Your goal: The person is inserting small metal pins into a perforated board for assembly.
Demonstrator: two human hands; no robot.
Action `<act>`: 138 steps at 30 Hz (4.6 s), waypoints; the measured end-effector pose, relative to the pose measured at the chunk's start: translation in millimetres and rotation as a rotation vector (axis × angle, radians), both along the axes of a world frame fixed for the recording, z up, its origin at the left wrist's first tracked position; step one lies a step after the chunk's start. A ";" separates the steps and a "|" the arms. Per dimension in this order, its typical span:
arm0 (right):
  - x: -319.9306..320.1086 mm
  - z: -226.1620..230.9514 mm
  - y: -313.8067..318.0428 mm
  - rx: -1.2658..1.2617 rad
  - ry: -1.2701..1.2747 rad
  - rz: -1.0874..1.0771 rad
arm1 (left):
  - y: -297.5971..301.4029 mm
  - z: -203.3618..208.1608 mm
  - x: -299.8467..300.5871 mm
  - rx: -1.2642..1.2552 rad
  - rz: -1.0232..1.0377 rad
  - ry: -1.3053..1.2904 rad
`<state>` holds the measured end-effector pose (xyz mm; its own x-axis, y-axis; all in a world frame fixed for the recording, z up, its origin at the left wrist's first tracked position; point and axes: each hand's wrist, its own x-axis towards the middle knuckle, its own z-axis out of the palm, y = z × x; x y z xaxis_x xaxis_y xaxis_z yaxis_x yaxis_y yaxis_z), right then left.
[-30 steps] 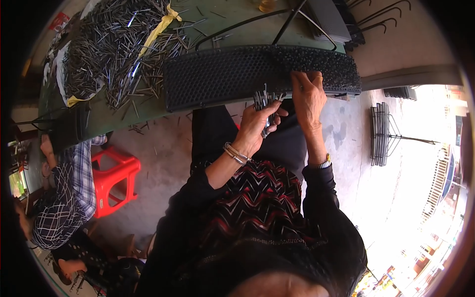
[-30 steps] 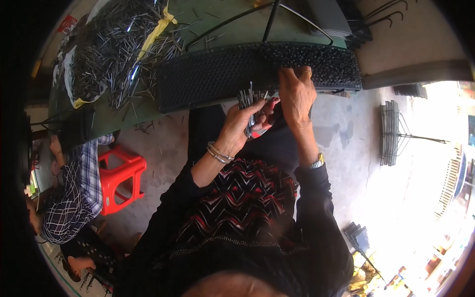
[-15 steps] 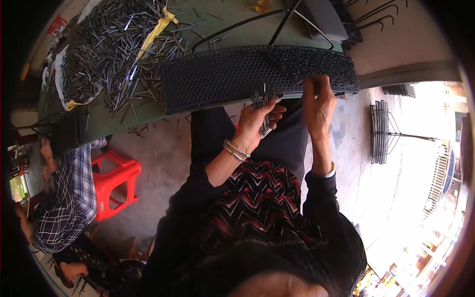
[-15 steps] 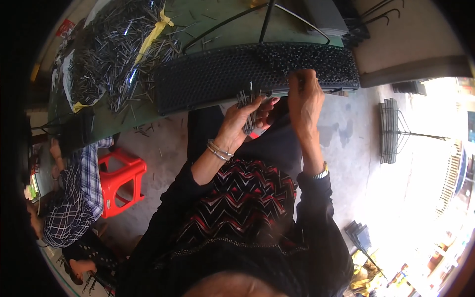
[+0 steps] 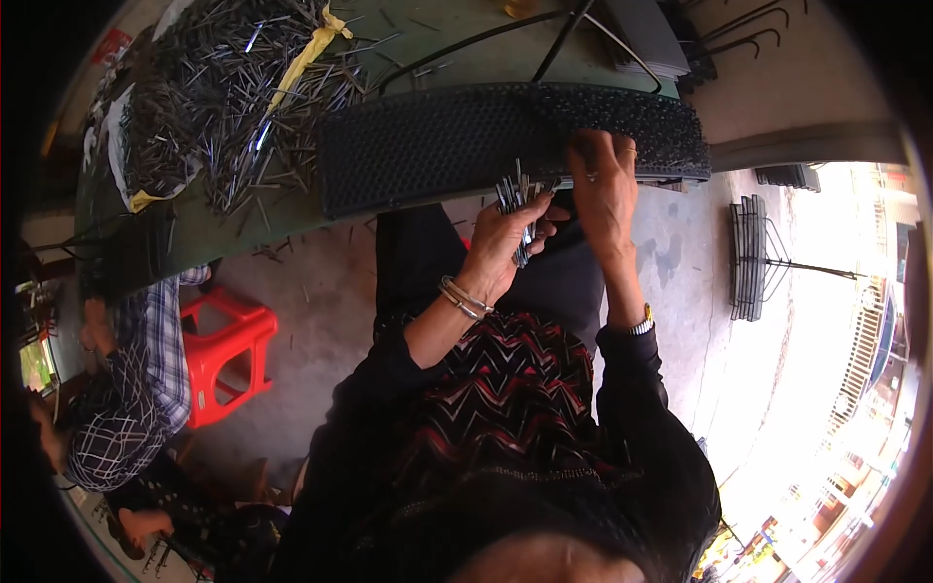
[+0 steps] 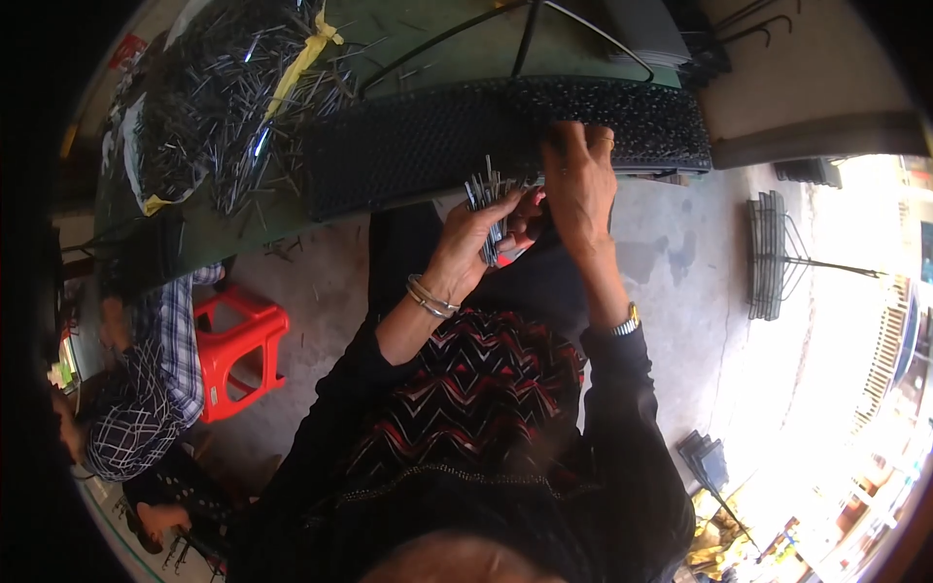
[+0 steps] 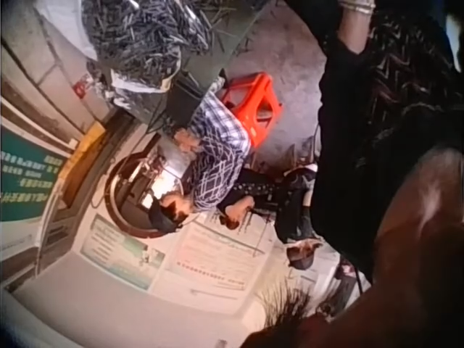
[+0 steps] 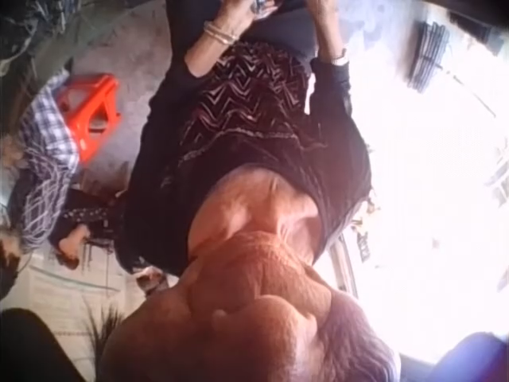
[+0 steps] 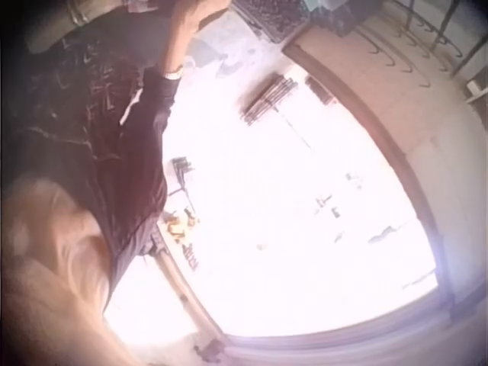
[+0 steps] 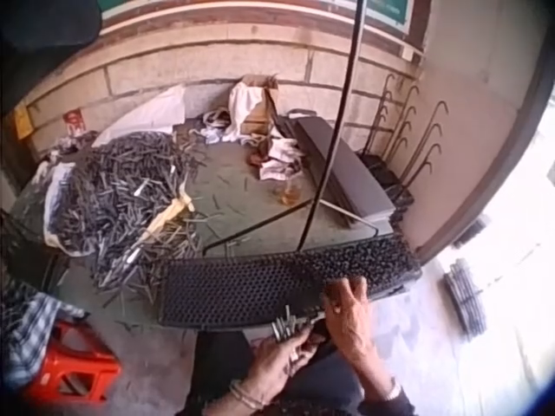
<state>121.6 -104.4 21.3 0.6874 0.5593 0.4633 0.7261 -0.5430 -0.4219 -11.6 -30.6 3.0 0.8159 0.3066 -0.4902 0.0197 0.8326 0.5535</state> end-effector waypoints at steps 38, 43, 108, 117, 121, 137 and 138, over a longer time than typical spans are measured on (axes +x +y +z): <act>-11.6 21.8 -36.3 0.206 1.093 0.236 | 1.6 11.0 -2.4 0.158 -0.077 0.041; -9.8 23.8 -38.0 0.279 0.966 0.161 | 2.3 3.0 1.2 0.060 -0.014 0.023; -27.7 -77.4 -23.7 1.074 2.022 0.133 | 191.8 3.4 -116.2 0.967 0.087 0.601; -3.4 -80.8 -22.5 1.063 1.743 0.096 | 198.2 -13.9 -80.7 0.852 0.144 0.531; -13.1 -63.1 -27.7 0.904 1.455 0.083 | 175.7 -7.0 -78.9 0.738 0.344 0.414; -72.5 50.8 104.3 -0.024 -0.490 0.804 | -23.8 -38.1 -16.7 0.016 -0.299 -0.207; -82.2 51.1 109.5 -0.021 -0.497 0.845 | -29.7 -32.5 -13.1 0.072 -0.189 -0.136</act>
